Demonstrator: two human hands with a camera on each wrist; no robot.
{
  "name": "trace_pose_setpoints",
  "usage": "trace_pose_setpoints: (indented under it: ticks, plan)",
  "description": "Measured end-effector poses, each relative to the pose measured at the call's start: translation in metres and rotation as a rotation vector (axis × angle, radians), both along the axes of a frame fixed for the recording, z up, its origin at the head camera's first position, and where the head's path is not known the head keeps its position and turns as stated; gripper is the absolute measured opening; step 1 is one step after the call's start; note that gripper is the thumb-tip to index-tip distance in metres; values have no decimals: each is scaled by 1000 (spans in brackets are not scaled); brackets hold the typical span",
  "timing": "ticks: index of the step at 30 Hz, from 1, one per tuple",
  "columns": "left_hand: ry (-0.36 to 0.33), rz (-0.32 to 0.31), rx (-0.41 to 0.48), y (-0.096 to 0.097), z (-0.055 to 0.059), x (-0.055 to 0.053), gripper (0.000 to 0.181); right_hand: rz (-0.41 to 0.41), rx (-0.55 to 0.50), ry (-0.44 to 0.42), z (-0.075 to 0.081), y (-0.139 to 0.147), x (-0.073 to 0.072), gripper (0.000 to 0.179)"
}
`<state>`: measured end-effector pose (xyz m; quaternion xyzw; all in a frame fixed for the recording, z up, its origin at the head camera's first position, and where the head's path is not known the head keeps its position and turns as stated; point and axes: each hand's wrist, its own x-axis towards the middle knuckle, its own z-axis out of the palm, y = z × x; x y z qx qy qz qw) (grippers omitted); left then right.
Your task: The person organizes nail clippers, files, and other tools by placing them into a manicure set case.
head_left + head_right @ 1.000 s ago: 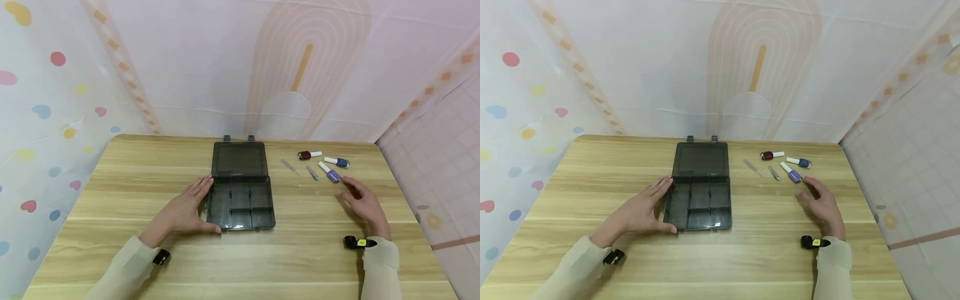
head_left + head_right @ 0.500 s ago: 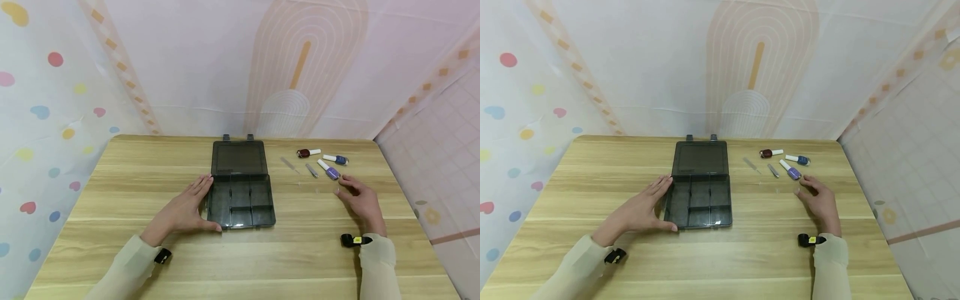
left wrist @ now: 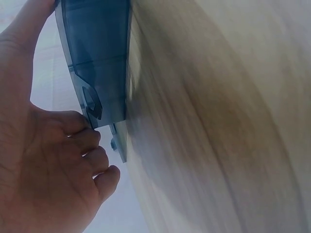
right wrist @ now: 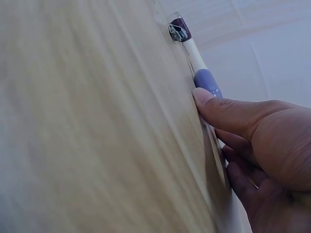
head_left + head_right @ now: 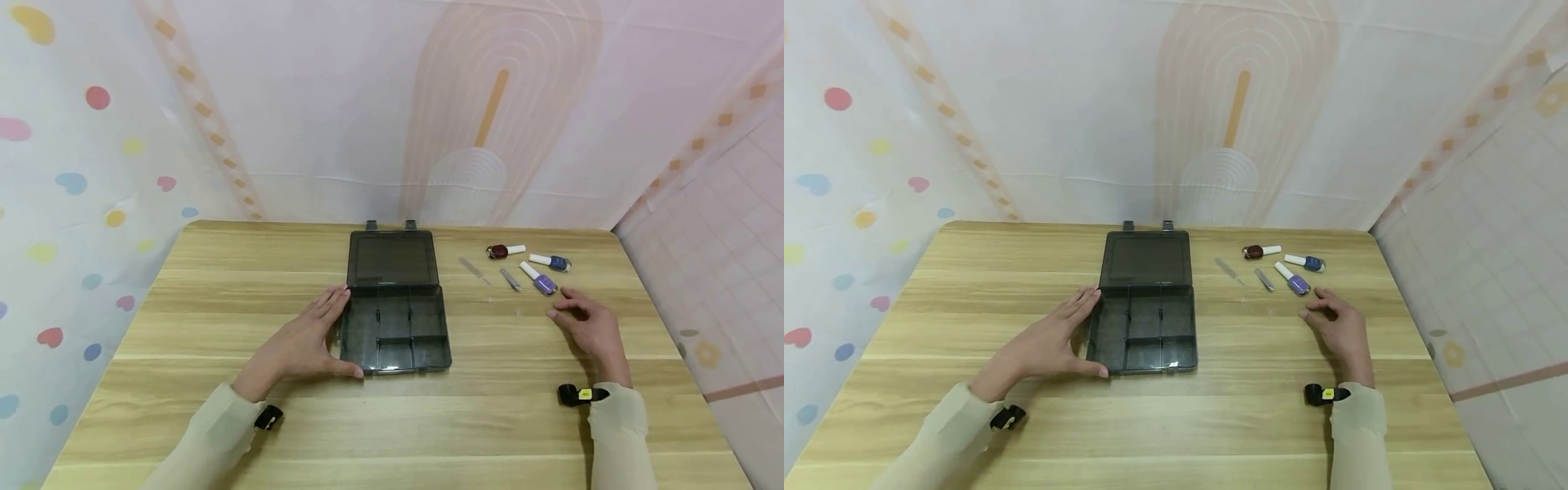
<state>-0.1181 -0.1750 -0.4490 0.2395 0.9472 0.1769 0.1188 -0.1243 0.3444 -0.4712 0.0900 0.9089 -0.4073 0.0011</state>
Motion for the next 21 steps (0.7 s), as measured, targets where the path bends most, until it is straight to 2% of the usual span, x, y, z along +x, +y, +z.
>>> trace_pose_setpoints:
  ticks: [5,10,14,18,21]
  plan:
    - [2,-3,12,0,1,1,143,-16,17,19,1,2,2,39]
    - [-2,-7,9,2,0,0,144,-68,35,31,-3,5,7,40]
    - [-4,-6,6,3,-1,-2,145,-101,-11,19,-3,7,10,46]
    - [-18,5,9,2,-1,-2,144,-95,-40,19,2,12,11,50]
    - [-26,13,9,1,0,-2,144,-83,-5,30,6,18,13,52]
